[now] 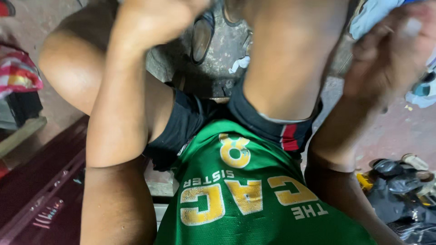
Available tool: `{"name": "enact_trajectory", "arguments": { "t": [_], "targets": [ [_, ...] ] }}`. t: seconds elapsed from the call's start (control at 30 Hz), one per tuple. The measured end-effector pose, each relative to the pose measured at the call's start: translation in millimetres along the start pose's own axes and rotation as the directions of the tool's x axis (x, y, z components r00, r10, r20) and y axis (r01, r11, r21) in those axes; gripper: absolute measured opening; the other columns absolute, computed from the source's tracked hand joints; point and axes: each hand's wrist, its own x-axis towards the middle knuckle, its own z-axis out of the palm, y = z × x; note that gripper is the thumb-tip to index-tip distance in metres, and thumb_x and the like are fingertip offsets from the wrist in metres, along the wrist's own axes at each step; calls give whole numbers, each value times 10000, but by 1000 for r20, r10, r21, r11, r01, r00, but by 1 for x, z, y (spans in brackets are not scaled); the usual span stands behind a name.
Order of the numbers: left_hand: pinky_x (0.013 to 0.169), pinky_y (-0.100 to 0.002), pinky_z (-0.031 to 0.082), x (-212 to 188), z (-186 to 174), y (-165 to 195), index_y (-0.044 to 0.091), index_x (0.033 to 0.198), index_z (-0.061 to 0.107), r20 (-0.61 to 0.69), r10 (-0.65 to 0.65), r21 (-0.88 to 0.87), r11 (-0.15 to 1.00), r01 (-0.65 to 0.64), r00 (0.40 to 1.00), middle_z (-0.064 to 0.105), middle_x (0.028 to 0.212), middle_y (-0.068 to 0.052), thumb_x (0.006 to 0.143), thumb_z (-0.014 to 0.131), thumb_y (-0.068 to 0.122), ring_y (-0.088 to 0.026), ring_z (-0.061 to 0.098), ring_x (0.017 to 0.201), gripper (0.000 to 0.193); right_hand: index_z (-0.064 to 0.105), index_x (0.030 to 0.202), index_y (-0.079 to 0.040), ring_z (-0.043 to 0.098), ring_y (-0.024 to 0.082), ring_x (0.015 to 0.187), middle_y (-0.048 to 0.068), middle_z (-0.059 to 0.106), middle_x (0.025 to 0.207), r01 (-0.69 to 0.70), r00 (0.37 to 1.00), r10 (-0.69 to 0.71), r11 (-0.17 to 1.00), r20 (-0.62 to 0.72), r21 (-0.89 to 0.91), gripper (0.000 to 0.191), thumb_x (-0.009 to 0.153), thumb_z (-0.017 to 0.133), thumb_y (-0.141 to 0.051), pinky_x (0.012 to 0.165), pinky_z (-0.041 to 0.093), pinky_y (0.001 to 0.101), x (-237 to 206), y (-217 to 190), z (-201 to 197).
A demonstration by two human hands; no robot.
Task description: The person applies glue to a black shoe, wipes it with a cloth, and uses a red tool and a knife to scrape and trim the shoe's sole and edges. The person works on the shoe while sitting on the floor.
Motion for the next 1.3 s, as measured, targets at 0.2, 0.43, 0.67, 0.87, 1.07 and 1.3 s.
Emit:
{"name": "enact_trajectory", "arguments": {
  "t": [0.2, 0.43, 0.67, 0.87, 1.07, 1.3],
  "targets": [
    [839, -475, 518, -4, 68, -22, 63, 1140, 693, 186, -28, 163, 987, -3, 982, 724, 994, -207, 781, 785, 226, -401, 683, 972, 406, 534, 1328, 22, 584, 235, 719, 202, 606, 1055, 429, 901, -345, 799, 262, -422, 245, 1149, 668, -79, 618, 516, 316, -25, 11, 31],
    [942, -432, 521, -43, 170, -118, 11, 1047, 759, 518, -462, 513, 841, 171, 720, 724, 1088, -240, 830, 718, 186, -373, 680, 1078, 282, 547, 1150, 72, 589, 185, 650, 186, 598, 902, 487, 857, -260, 692, 445, -533, 265, 1149, 662, -168, 598, 462, 267, -23, 18, 61],
    [991, -419, 542, -82, 206, -185, 85, 1138, 780, 597, -426, 685, 712, -156, 680, 743, 1267, -139, 981, 599, 155, -277, 681, 1224, 249, 528, 1141, 60, 623, 189, 673, 178, 627, 956, 489, 846, -227, 689, 482, -534, 317, 1154, 680, -218, 627, 488, 256, -21, 15, 82],
    [1018, -490, 454, -71, 196, -178, 74, 1395, 611, 92, -600, 681, 620, 389, 795, 437, 1519, -181, 967, 562, 165, -379, 432, 1350, 441, 542, 1150, 57, 558, 170, 658, 183, 618, 877, 544, 803, -205, 636, 560, -547, 317, 1148, 695, -221, 620, 414, 230, -17, 20, 100],
    [981, -470, 463, -54, 249, -161, 81, 1320, 686, 286, -566, 731, 651, 206, 773, 501, 1494, -121, 1027, 505, 263, -331, 376, 1395, 389, 649, 1122, 69, 594, 209, 773, 150, 669, 868, 604, 786, -197, 444, 586, -662, 254, 1137, 729, -171, 689, 448, 280, -14, 30, 119],
    [981, -482, 459, -54, 246, -193, 54, 1208, 711, 350, -368, 555, 822, 126, 861, 642, 1296, -176, 880, 670, 311, -341, 535, 1231, 419, 674, 1106, 59, 599, 190, 754, 154, 673, 968, 559, 827, -205, 397, 523, -728, 244, 1116, 763, -168, 671, 454, 287, -27, 32, 128]
  ]
}}
